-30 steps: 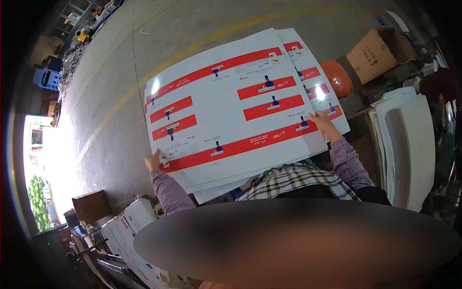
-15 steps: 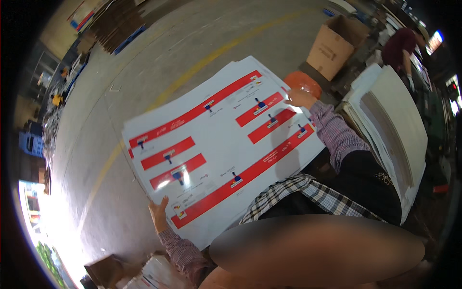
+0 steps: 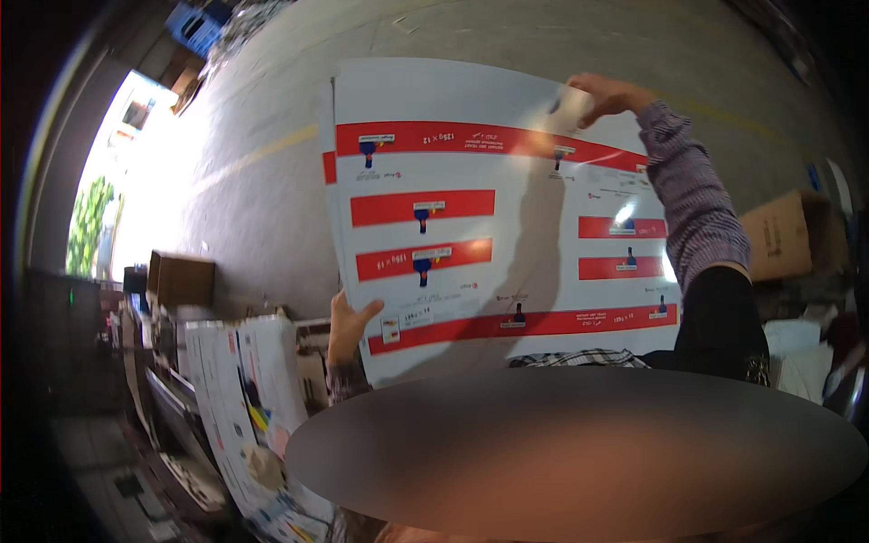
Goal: Inspecting, counting, flipping, and stacking large printed paperboard sheets onto an organizing shelf.
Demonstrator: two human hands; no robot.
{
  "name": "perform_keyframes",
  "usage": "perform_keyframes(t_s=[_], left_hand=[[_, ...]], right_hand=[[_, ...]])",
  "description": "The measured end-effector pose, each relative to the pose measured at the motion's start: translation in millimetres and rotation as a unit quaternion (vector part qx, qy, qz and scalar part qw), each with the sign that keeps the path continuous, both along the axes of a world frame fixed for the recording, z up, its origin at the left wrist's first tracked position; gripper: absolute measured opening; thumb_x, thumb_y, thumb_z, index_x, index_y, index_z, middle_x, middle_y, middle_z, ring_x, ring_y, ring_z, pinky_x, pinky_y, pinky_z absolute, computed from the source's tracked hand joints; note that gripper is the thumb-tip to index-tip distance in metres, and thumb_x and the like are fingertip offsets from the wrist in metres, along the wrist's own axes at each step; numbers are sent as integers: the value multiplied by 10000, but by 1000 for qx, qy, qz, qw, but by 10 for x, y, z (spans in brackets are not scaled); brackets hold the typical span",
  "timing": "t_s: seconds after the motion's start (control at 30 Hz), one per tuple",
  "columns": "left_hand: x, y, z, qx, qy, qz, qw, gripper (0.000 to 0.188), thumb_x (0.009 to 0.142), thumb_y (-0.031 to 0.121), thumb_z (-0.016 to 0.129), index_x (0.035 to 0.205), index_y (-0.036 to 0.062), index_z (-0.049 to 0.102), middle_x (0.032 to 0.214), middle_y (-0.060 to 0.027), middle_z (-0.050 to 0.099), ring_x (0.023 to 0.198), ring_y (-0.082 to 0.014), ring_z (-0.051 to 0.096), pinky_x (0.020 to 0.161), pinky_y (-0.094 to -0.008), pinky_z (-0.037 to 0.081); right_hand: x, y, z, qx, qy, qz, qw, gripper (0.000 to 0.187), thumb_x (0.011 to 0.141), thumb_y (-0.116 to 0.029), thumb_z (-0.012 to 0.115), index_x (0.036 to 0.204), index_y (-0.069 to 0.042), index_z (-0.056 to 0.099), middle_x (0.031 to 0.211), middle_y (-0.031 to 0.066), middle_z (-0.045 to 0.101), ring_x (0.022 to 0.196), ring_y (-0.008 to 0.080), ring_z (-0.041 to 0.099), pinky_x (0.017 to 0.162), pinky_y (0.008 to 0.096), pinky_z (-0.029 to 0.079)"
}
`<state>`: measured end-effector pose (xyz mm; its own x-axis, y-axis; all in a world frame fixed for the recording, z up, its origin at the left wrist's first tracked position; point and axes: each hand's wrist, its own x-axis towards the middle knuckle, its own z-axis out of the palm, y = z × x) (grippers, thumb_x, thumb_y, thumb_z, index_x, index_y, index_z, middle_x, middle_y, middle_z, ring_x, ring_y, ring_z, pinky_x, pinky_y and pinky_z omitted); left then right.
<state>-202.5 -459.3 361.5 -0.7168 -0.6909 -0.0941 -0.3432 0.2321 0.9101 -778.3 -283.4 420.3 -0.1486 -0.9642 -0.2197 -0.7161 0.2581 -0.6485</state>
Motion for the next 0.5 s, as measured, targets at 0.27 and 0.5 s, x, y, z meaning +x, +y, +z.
perform_keyframes(t_s=[0.27, 0.5], left_hand=[[83, -144, -26, 36, -6, -41, 999, 386, 800, 142, 697, 1093, -70, 565, 948, -148, 673, 839, -187, 641, 746, -337, 519], [101, 124, 217, 51, -29, -53, 997, 358, 802, 122, 685, 1088, -65, 577, 975, -158, 672, 878, -198, 638, 776, -336, 515]], right_hand=[[35, -485, -357, 42, 457, -171, 872, 899, 716, -747, 561, 1421, -223, 367, 1432, 171, 392, 1312, 356, 385, 1071, 550, 268], [-144, -1108, -1130, -89, 215, -101, 967, 823, 757, -769, 477, 1408, -273, 391, 1416, 138, 405, 1322, 352, 354, 1089, 551, 231]])
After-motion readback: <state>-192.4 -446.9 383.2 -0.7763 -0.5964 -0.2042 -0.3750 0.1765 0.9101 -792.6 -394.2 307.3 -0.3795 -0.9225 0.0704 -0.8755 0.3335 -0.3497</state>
